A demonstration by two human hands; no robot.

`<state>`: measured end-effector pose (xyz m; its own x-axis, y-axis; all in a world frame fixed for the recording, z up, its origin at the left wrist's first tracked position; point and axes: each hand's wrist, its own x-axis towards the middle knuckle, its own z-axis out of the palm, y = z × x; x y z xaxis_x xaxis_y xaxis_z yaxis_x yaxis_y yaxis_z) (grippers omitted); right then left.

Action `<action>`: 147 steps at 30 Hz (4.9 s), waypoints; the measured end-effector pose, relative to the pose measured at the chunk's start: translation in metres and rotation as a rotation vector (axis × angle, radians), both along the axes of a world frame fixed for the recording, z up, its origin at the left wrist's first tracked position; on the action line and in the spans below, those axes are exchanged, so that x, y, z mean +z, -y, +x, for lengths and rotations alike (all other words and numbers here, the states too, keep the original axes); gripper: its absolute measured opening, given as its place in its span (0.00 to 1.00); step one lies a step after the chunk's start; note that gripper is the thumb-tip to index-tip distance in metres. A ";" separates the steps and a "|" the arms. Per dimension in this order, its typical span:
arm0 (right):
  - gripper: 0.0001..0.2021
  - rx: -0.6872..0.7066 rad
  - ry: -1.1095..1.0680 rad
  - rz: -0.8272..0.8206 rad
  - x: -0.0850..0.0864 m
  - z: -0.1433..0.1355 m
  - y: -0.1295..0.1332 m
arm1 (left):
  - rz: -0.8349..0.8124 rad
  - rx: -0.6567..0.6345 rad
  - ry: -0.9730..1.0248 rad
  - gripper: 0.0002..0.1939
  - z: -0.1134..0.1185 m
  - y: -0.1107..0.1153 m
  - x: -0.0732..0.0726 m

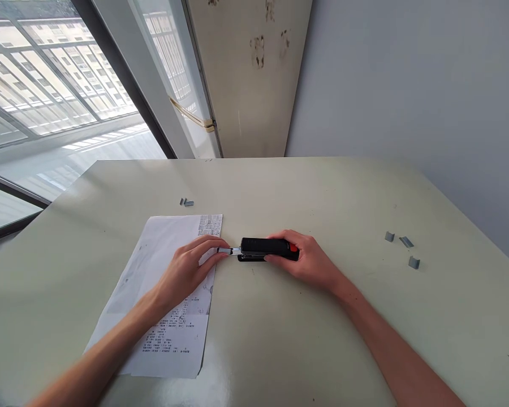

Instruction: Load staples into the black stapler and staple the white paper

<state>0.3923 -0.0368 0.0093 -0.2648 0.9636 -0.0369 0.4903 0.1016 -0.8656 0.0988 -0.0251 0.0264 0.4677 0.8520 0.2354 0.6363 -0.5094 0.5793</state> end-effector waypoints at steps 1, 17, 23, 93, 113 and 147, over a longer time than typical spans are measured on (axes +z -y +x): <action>0.18 0.001 -0.002 -0.001 0.000 0.000 0.000 | -0.011 0.001 0.002 0.14 0.001 0.000 0.000; 0.18 -0.010 0.002 -0.005 0.002 0.000 0.001 | -0.022 0.027 0.013 0.11 0.002 0.002 -0.009; 0.18 -0.002 0.005 0.003 0.001 -0.001 0.001 | 0.027 -0.025 -0.003 0.12 -0.003 -0.003 -0.008; 0.21 -0.045 -0.057 0.073 0.001 0.024 -0.004 | 0.095 0.171 -0.329 0.29 -0.039 -0.050 -0.010; 0.22 -0.058 -0.027 0.074 -0.002 0.023 -0.001 | -0.039 0.395 -0.341 0.26 -0.021 -0.026 -0.009; 0.19 0.004 -0.041 0.014 0.007 0.020 0.000 | -0.316 -0.018 0.125 0.18 0.004 -0.036 0.004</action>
